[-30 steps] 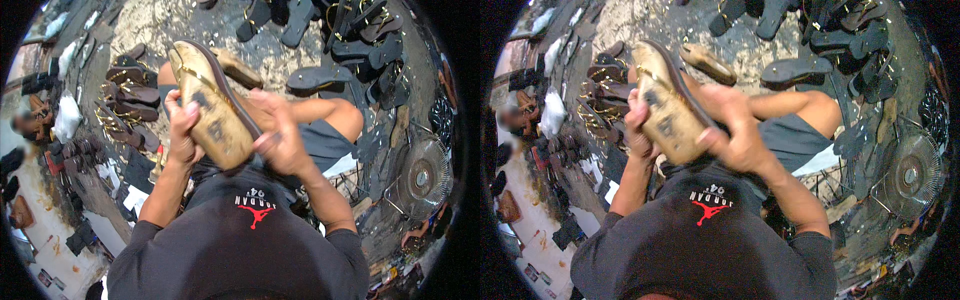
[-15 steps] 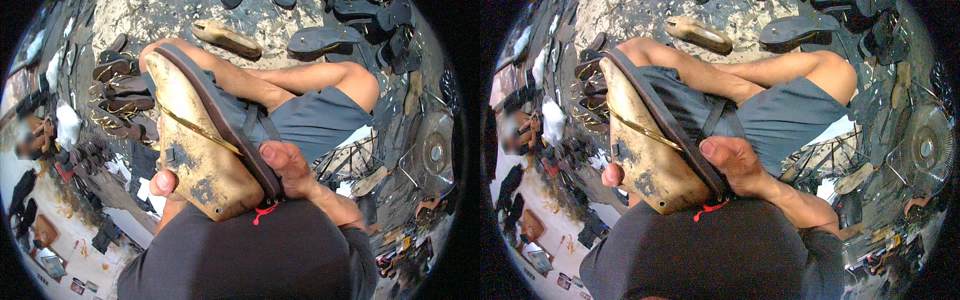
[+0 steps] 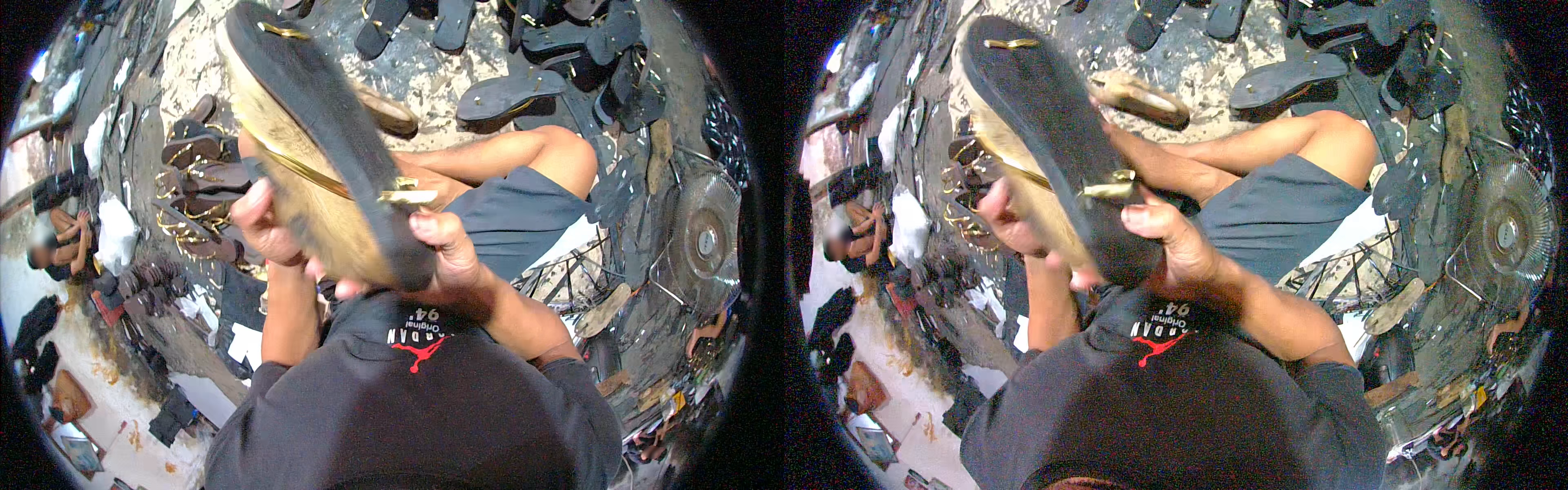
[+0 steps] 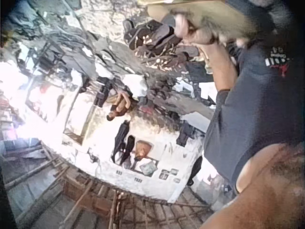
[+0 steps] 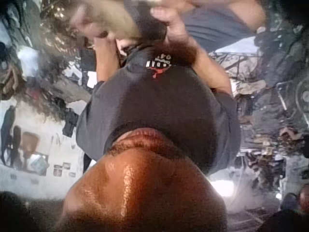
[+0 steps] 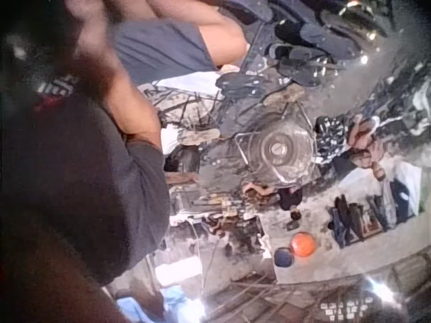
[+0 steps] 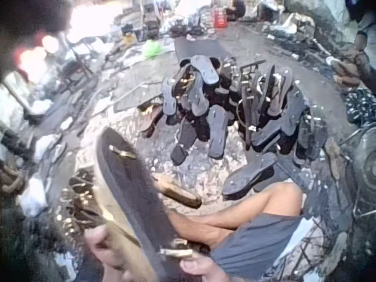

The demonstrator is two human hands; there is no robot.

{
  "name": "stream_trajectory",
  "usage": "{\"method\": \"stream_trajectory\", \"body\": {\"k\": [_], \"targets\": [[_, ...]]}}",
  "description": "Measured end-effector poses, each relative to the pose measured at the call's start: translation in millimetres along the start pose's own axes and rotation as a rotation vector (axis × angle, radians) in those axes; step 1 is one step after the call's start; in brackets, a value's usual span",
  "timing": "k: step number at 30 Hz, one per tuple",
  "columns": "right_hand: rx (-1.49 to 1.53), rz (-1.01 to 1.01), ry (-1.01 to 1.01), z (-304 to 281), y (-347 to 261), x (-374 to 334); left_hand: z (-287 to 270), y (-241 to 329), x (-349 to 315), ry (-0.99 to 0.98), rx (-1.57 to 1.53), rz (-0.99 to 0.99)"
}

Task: The person sits on the floor and repeatedly picks up flip-flop soles and straps, aligns the strap into the sole, and presses them together. The person handles multiple flip-flops one at a time, turning them over and pressing the strap into place.

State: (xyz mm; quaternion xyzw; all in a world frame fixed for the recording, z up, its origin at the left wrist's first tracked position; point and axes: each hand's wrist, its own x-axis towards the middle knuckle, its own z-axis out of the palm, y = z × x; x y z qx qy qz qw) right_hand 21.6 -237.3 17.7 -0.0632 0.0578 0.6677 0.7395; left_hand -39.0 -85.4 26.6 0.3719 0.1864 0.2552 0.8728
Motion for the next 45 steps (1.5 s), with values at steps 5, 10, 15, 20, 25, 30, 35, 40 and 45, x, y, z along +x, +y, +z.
{"method": "stream_trajectory", "body": {"k": [5,10,15,20,25,30,35,40,45], "targets": [[-0.916,-0.364,0.242,-42,-17,12,-24,-18,-28,0.091,0.31,-0.218],[-0.877,-0.331,0.194,-52,-25,18,-31,-28,-24,-0.013,0.5,-0.175],[-0.836,-0.277,0.236,-55,-34,33,-17,-26,-25,-0.048,0.657,-0.109],[-0.539,-0.082,0.097,-27,-58,25,-22,-16,-17,-0.018,0.544,-0.136],[-0.938,-0.498,0.133,-48,-40,57,-20,-8,-5,-0.06,0.618,-0.121],[-1.934,-1.062,0.272,-23,-53,69,-18,15,34,-0.08,0.35,0.384],[-1.32,-0.694,0.274,12,-38,101,-30,26,65,0.035,0.078,0.311],[-1.653,-0.453,0.361,-19,-80,109,-215,89,109,0.771,0.711,0.454],[-1.912,-0.458,0.656,-138,-155,120,-484,258,-25,0.946,0.873,0.344]]}}
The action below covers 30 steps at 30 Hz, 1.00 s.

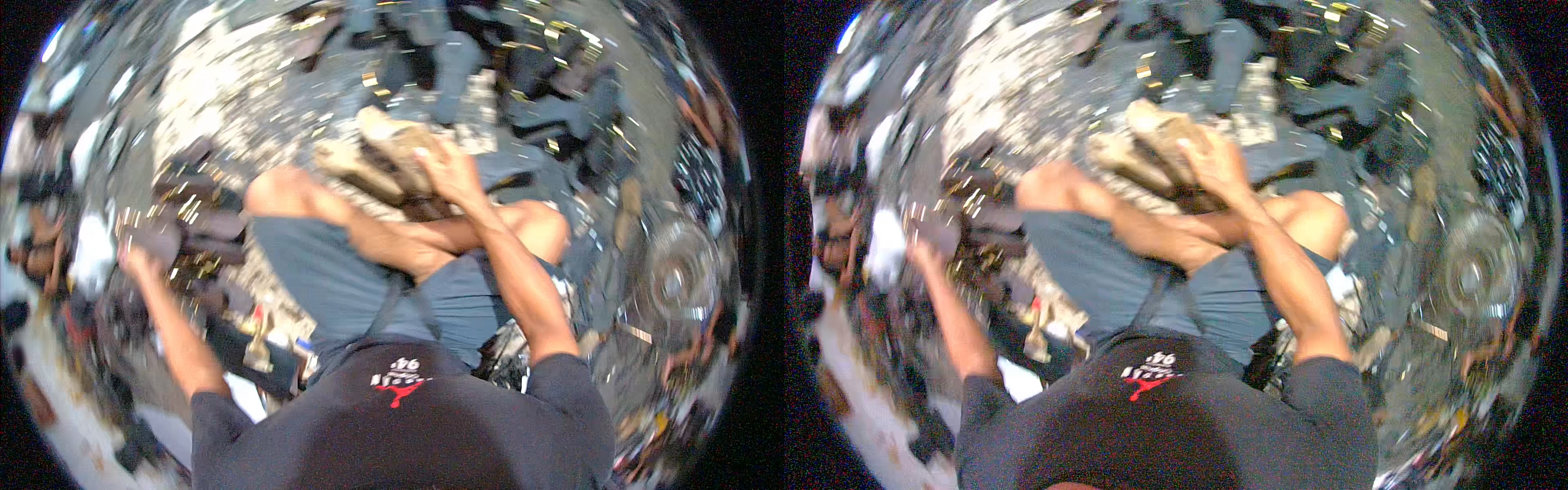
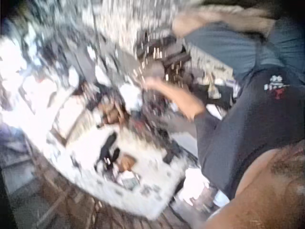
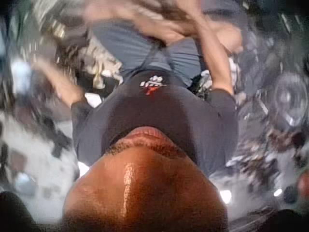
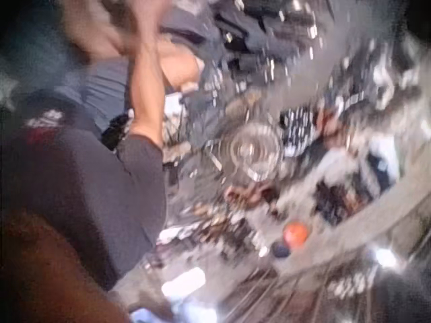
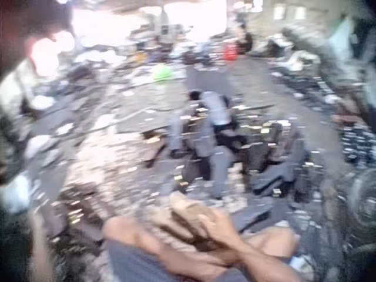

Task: The person sits on the floor and repeatedly picks up flip-flop soles and straps, aligns the strap into the sole, and presses them together. The person handles multiple flip-flops one at a time, turning them over and pressing the strap into place.

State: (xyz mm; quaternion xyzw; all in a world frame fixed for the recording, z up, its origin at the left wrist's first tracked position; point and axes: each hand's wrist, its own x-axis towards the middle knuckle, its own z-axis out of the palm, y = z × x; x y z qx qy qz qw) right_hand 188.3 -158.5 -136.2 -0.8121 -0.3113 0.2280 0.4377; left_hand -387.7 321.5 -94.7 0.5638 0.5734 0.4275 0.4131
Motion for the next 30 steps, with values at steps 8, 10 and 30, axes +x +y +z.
{"method": "stream_trajectory", "body": {"k": [8,10,30], "targets": [[-0.233,0.486,0.509,-16,160,96,141,68,-81,0.05,0.284,0.531],[-0.139,0.417,0.455,-13,162,110,208,126,-149,-0.155,0.079,0.313],[0.795,0.107,-0.325,-52,-75,-122,305,168,-422,-1.241,-0.082,0.342]]}}
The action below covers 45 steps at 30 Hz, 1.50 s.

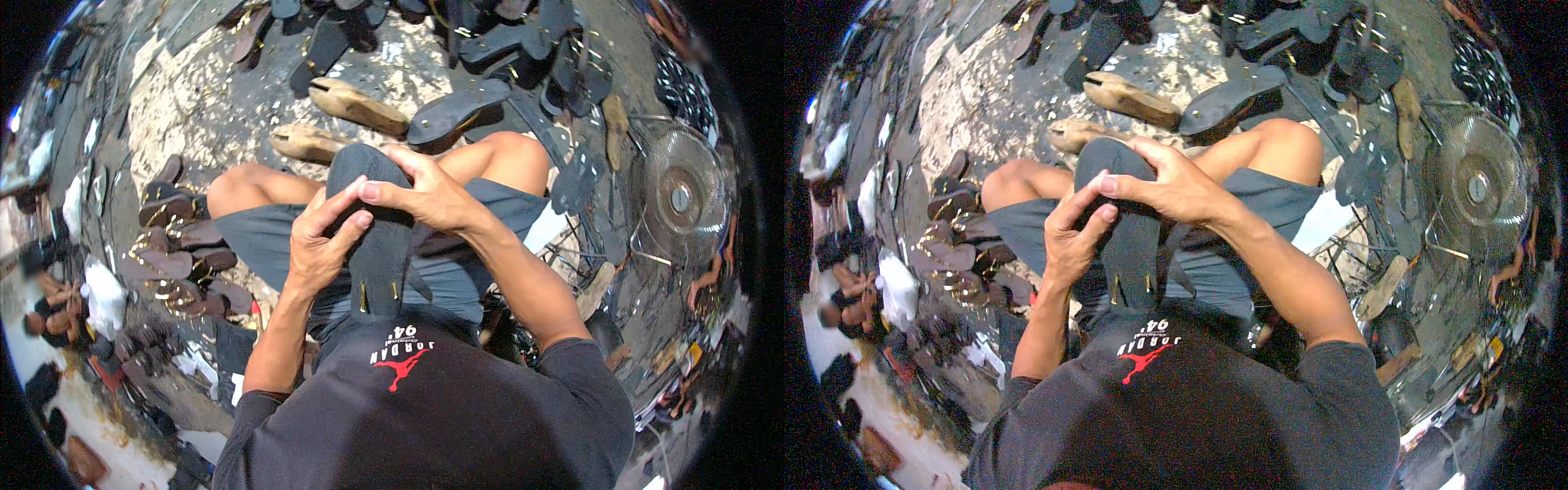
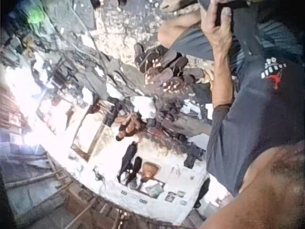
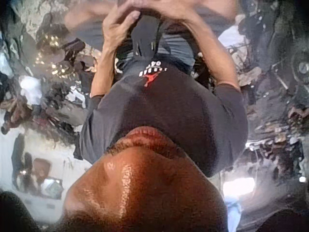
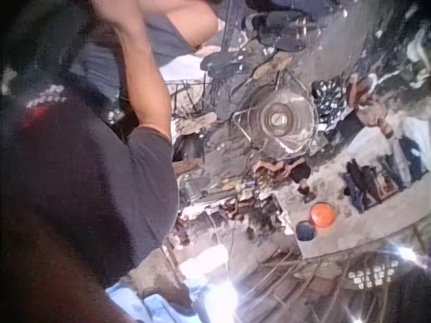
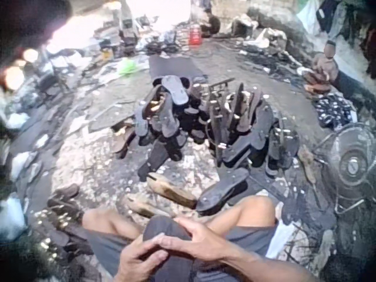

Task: The person sits on the floor and repeatedly picks up flip-flop soles and straps, aligns the strap into the sole, and presses them together. The person handles multiple flip-flops one at a time, turning them over and pressing the strap into place.

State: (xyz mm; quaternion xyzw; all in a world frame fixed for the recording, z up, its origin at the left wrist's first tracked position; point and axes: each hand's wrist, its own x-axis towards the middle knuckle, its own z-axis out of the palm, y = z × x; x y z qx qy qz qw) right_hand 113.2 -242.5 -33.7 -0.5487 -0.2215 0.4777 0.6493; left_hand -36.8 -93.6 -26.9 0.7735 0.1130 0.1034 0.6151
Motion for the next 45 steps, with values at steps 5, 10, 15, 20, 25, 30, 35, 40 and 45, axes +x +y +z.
{"method": "stream_trajectory", "body": {"k": [5,10,15,20,25,30,35,40,45], "targets": [[0.18,0.052,-0.041,3,0,-14,-2,5,-9,0.074,-0.207,0.023],[0.008,-0.09,0.132,18,3,-15,-2,6,3,0.09,-0.539,-0.262],[-0.192,-0.205,0.277,-11,4,39,10,6,-3,0.054,0.423,-0.145],[-0.033,-0.225,0.235,-45,7,125,-27,8,-5,0.149,0.108,-0.291],[-1.177,-0.11,0.236,-114,147,161,-74,-4,-13,0.422,-0.427,-0.342],[-0.231,-0.083,0.172,-29,30,67,-104,-17,9,0.593,-0.084,-0.233],[-0.098,-0.125,0.138,43,-13,-26,-100,-31,38,0.764,0.519,0.023],[-0.302,-0.365,0.404,75,0,-2,-42,-7,-6,0.478,0.437,-0.012],[-0.445,-0.591,0.366,80,2,-11,-115,23,60,0.478,-0.692,0.167]]}}
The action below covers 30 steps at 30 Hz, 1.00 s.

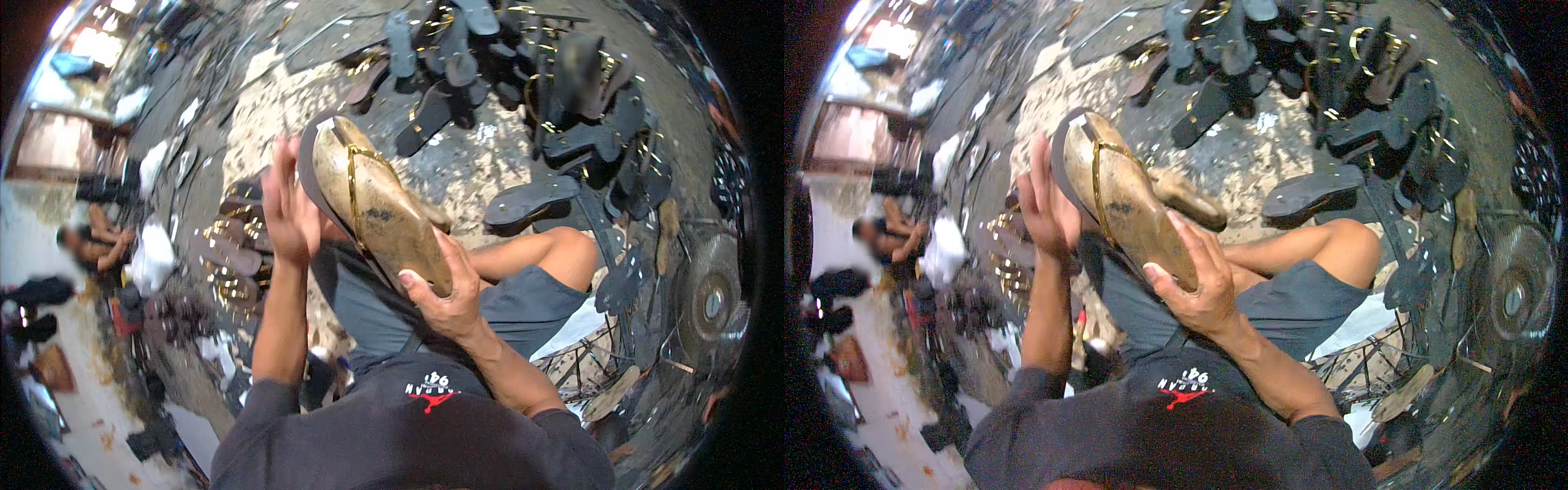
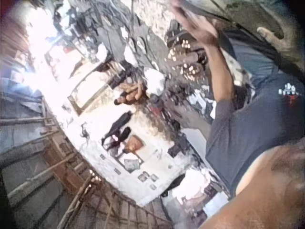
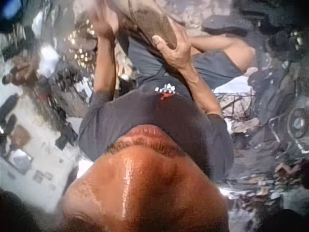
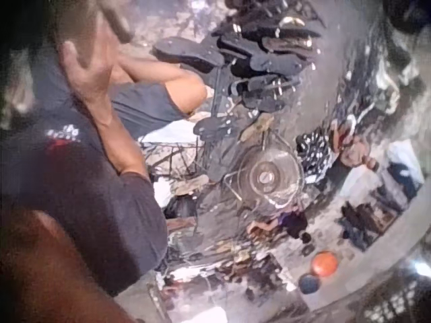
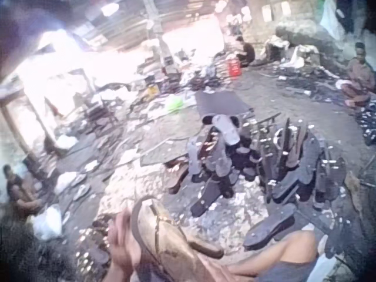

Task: The person sits on the floor and repeatedly picks up flip-flop soles and straps, aligns the strap into the sole, and presses them together. The person handles multiple flip-flops one at a time, turning them over and pressing the strap into place.

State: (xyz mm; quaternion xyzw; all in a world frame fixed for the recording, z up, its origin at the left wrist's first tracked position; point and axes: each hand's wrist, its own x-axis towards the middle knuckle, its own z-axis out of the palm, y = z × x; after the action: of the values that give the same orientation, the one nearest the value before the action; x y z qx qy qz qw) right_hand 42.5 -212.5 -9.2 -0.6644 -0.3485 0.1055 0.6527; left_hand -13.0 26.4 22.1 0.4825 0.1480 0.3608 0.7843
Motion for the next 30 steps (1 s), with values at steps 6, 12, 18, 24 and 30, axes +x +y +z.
{"method": "stream_trajectory", "body": {"k": [6,12,18,24,30], "targets": [[0.095,-0.261,0.088,14,0,-4,43,9,3,-0.116,-0.319,-0.011],[-0.267,-0.222,-0.062,15,23,2,12,-57,-52,0.14,-0.196,-0.236],[0.107,0.095,-0.385,-39,3,-13,52,4,-127,0.184,0.156,-0.439],[0.952,1.076,-0.584,-44,-26,-41,80,20,-176,0.319,0.045,-0.481],[0.929,1.174,-0.376,-51,-47,-76,89,18,-184,0.4,0.014,-0.456]]}}
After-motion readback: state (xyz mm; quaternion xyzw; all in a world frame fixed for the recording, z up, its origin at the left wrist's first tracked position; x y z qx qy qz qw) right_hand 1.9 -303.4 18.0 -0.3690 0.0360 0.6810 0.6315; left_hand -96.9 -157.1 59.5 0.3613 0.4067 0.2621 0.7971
